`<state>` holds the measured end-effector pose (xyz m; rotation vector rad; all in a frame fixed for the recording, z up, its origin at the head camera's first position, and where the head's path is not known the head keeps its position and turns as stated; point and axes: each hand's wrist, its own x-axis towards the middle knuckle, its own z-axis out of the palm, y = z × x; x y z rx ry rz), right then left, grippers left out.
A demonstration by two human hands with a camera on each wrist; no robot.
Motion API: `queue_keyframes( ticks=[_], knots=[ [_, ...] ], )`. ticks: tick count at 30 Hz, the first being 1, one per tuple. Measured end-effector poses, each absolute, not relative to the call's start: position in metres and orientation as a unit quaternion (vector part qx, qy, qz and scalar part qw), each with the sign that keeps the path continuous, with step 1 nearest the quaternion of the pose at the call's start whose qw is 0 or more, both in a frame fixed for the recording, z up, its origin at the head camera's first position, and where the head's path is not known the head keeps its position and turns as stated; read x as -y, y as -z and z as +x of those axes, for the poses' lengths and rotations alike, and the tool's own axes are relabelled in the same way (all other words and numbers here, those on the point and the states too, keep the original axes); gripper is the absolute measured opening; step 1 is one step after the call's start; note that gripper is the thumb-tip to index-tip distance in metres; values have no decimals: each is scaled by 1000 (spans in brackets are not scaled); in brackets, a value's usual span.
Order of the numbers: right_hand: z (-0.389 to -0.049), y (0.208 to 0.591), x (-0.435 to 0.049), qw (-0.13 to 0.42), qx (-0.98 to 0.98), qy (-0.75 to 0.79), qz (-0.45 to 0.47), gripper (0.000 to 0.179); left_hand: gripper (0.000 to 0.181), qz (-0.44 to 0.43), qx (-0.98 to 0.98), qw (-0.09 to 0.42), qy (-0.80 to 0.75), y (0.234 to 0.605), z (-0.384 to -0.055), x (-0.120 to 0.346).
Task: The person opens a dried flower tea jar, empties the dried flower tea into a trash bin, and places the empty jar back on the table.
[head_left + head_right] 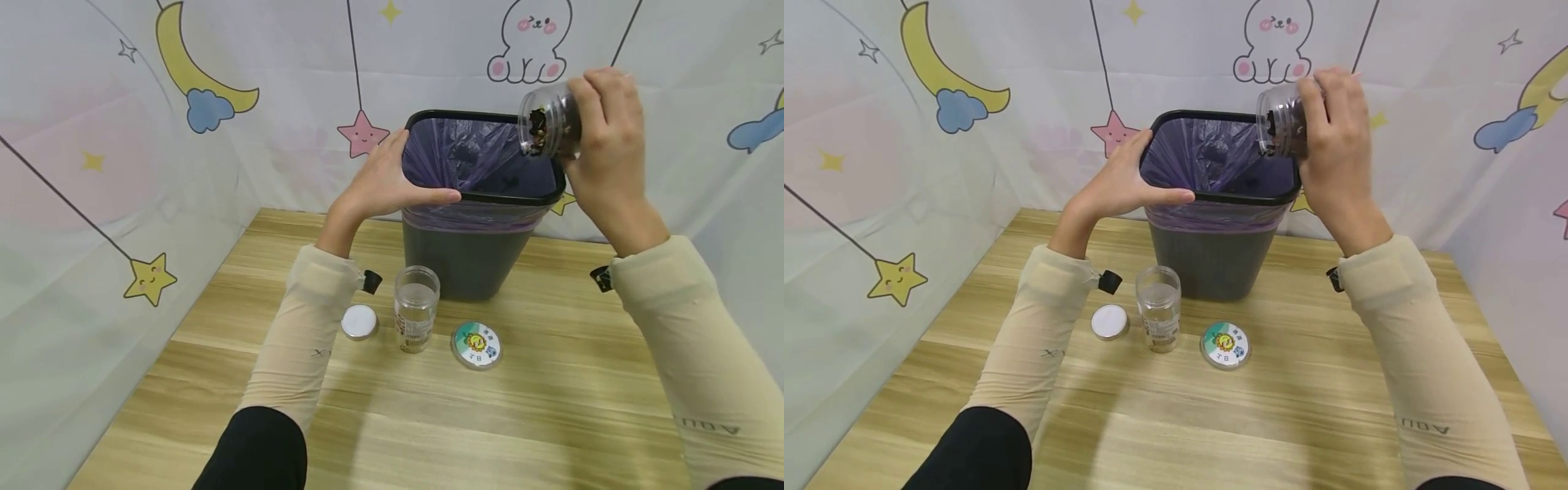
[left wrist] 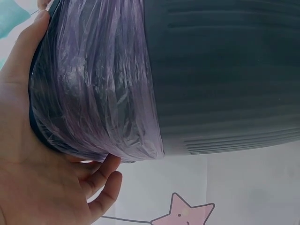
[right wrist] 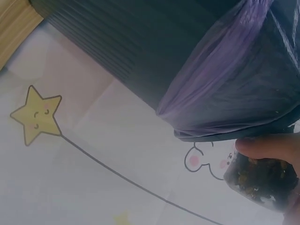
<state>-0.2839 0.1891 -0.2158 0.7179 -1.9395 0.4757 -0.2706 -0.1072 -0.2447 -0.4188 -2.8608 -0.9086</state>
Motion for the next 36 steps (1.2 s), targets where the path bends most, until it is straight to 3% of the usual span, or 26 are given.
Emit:
queue_keyframes(
  ticks=[36],
  knots=[
    [-287, 223, -186, 498, 790, -175, 311, 59, 137, -146, 910, 63, 384, 253, -272, 105]
  ],
)
